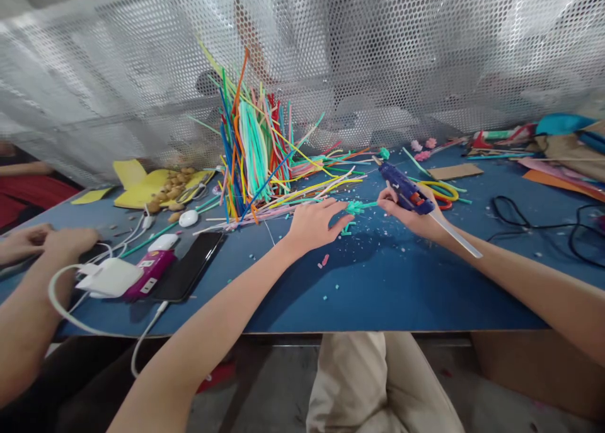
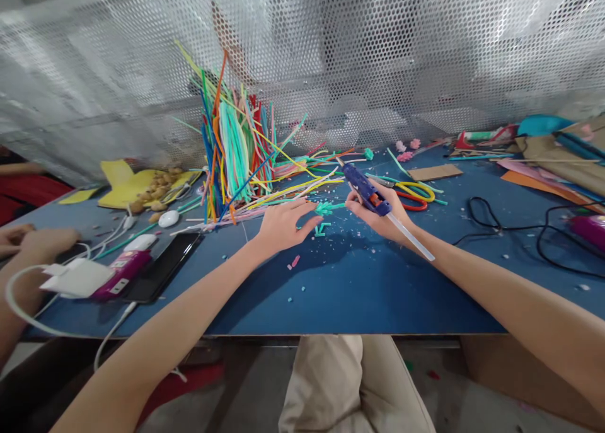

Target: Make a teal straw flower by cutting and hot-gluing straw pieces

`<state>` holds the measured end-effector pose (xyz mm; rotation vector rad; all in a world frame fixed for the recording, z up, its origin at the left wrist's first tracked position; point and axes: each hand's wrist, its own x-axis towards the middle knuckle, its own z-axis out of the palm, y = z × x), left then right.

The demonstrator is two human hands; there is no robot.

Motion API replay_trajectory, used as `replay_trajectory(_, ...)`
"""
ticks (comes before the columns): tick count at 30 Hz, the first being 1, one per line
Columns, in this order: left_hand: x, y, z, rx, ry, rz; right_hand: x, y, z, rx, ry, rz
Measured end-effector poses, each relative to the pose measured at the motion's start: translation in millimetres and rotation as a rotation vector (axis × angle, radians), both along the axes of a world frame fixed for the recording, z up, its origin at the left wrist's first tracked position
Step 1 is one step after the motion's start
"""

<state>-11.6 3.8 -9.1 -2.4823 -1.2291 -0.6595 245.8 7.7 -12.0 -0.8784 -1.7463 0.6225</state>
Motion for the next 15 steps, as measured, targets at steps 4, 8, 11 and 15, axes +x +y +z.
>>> replay_trajectory(4,-1.5,4.4,-5.3,0.01,-0.053,-0.012,-1.6,0.1,-1.5,-0.026,0.01,0.022)
replay_trajectory(8,-4.5,9.9,-10.8,0.039,-0.064,-0.033,9.9,4.7,2.6,-0.014,-0.101,0.05)
replay_trajectory(11,-6.5,12.1,-12.8,0.062,-0.094,-0.04,29.3,11.8,10.2,0.123,-0.304,0.182)
replay_trajectory(15,-9.0,12.9,-13.0,0.132,-0.143,-0.066,53.5,19.0,19.7,0.298,-0.473,0.268)
